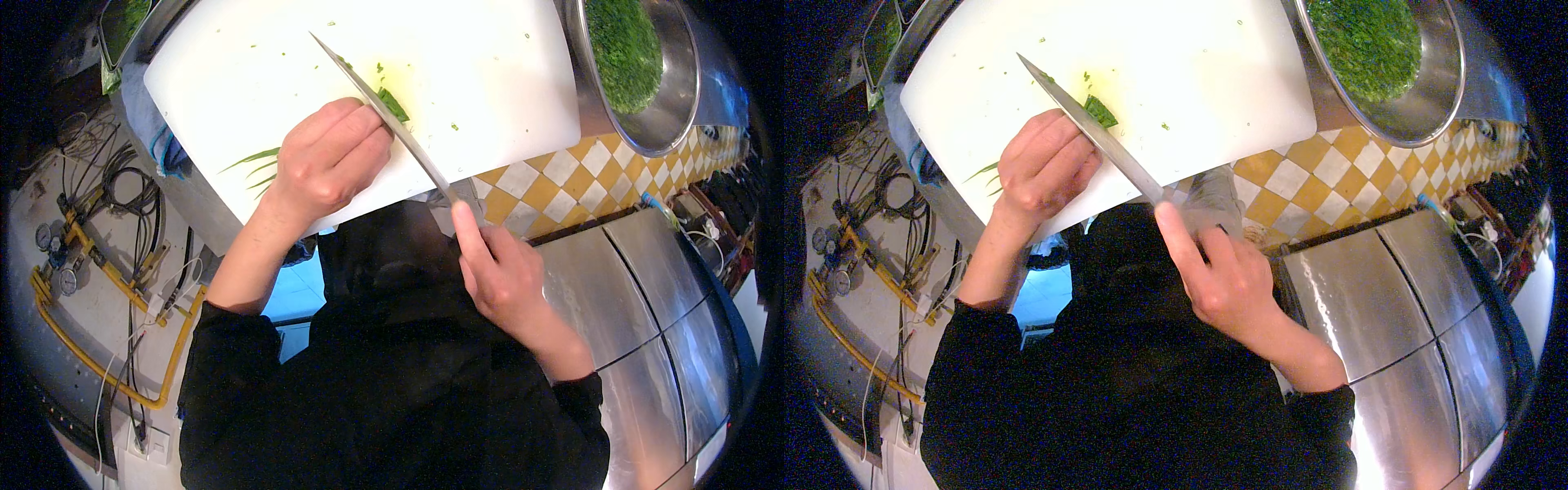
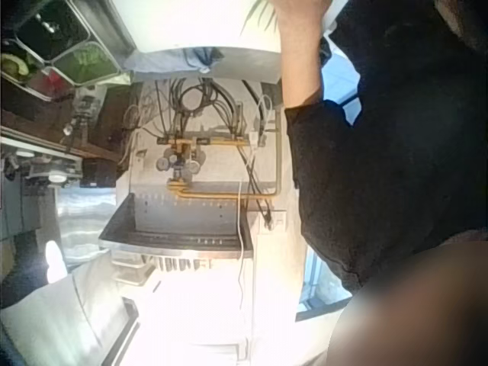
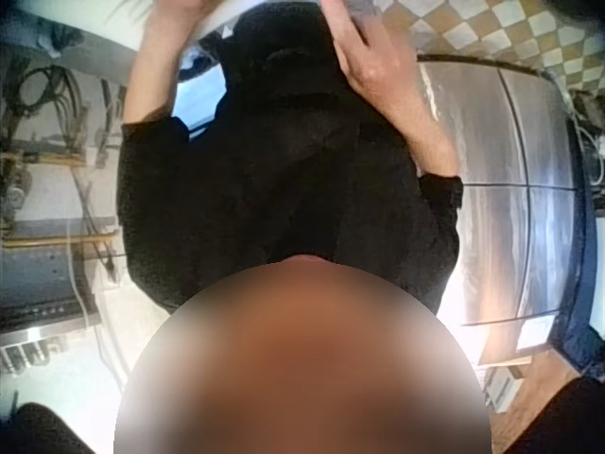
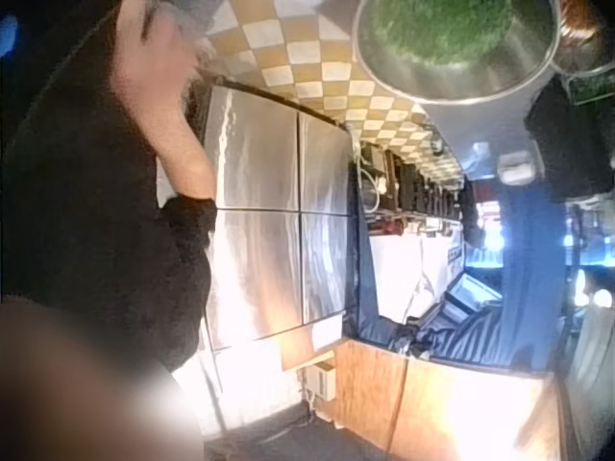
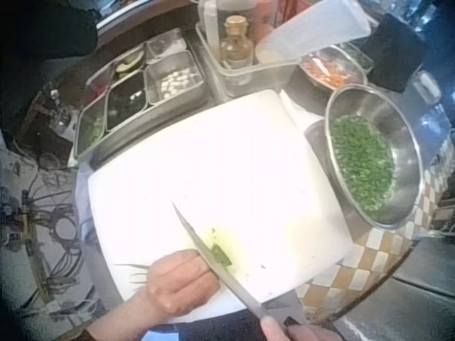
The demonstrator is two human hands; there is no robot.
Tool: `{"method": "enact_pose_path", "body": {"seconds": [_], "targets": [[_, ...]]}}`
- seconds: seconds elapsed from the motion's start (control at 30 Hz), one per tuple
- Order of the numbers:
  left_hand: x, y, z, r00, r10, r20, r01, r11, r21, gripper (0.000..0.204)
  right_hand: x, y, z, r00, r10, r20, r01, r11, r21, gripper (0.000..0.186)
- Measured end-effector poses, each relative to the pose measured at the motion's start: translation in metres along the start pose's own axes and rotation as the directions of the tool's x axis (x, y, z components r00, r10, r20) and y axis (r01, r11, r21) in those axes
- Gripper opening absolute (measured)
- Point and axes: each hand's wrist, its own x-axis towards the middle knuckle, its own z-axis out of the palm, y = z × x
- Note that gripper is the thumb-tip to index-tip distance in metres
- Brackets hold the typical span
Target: The person chops green onions on a white cutting board using a knife and transfers the chopped pieces into a metal bowl. The person repeats this process multiple times throughout the clip.
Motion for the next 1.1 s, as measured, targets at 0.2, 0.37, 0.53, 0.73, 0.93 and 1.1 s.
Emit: {"method": "enact_pose_path", "body": {"seconds": [0.2, 0.37, 0.53, 0.73, 0.93, 1.1], "targets": [[0.000, -0.001, 0.003, 1.000, 0.015, -0.022, -0.015, 1.000, 0.018, 0.017, -0.017, -0.002, -0.006, 1.000, 0.018, 0.019, -0.018, 1.000, -0.013, 0.057], [0.000, 0.000, 0.001, 1.000, -0.003, -0.001, 0.003, 1.000, 0.007, 0.018, -0.015, -0.001, -0.005, 1.000, 0.016, 0.013, -0.015, 0.999, -0.030, 0.057], [0.000, -0.001, 0.002, 1.000, 0.014, -0.015, -0.013, 1.000, 0.006, 0.018, -0.010, 0.001, 0.000, 1.000, 0.011, -0.001, -0.011, 0.998, -0.055, 0.058], [0.000, -0.001, 0.001, 1.000, 0.006, -0.013, -0.006, 1.000, 0.016, 0.018, 0.024, 0.008, 0.009, 0.998, 0.015, 0.058, -0.013, 0.999, -0.044, 0.061], [-0.001, -0.001, 0.001, 1.000, 0.006, -0.005, -0.006, 1.000, 0.013, 0.017, -0.012, -0.006, -0.010, 0.998, 0.023, 0.054, -0.024, 1.000, 0.010, 0.058], [-0.002, 0.002, -0.003, 0.998, -0.036, 0.043, 0.037, 0.999, -0.016, 0.020, -0.022, -0.004, -0.007, 0.999, 0.026, 0.036, -0.025, 0.999, -0.034, 0.057]]}}
